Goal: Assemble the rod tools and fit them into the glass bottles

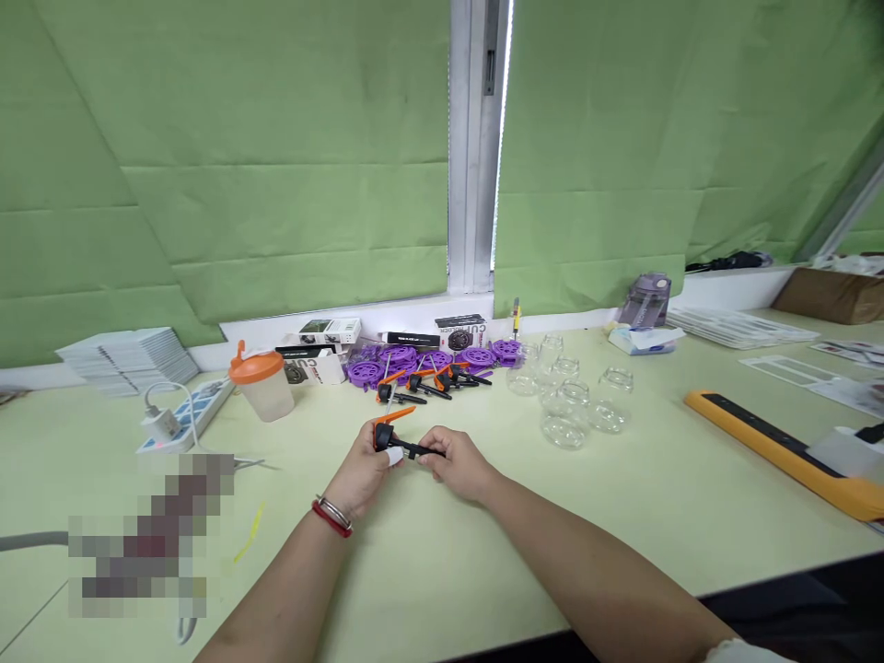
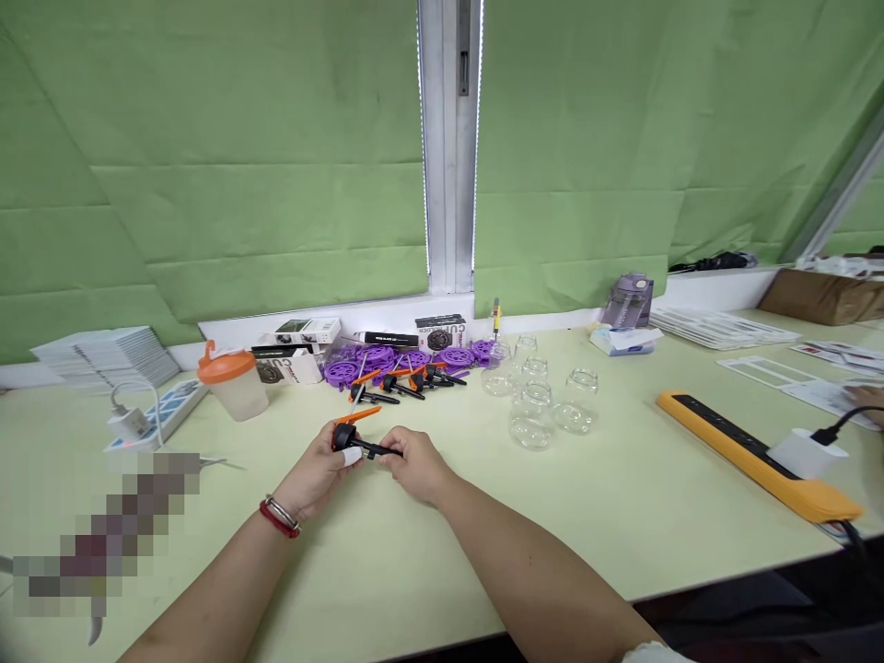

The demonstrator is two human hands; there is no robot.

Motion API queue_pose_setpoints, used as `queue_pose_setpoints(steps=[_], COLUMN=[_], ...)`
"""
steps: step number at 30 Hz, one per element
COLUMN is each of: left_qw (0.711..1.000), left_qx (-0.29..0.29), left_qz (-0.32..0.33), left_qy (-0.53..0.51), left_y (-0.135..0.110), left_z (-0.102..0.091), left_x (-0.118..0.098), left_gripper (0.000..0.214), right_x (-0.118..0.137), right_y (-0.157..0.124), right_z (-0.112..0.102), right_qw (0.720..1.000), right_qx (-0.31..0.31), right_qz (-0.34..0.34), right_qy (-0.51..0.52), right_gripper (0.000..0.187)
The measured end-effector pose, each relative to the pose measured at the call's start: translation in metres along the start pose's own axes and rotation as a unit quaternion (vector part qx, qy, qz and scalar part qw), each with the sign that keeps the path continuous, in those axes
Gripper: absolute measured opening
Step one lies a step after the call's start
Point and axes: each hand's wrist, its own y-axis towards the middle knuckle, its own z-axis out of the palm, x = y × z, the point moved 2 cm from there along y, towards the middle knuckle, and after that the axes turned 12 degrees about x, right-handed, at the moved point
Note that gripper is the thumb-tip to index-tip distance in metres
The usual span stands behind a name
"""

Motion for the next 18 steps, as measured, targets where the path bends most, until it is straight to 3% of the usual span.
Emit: queue_pose_setpoints(steps=[6,10,18], left_qw=[1.0,0.998,0.98], left_qx=[0.014,-0.017,-0.045], left_qz=[0.013,0.037,0.163], left_qy=[0.012,0.038,0.101], left_y=[-0.0004,0.0015,0.0028], left_z=[-0.001,-0.0049,-0.0038], left_x=[0.0009,0.0031,0.002], left_gripper=[0.049,0.063,0.049], right_x=[0.0022,0.0067,0.0091], right_y=[-0.001,-0.0019,-0.0043], right_z=[0.0011,0.0025,0.0068], right_qw=[1.0,1.0,0.999], right_qx=[-0.003,-0.012,-0.014], right_qz=[0.0,0.001,-0.023], right_qy=[-0.006,0.006,0.041], right_gripper=[0.007,0.007,0.011])
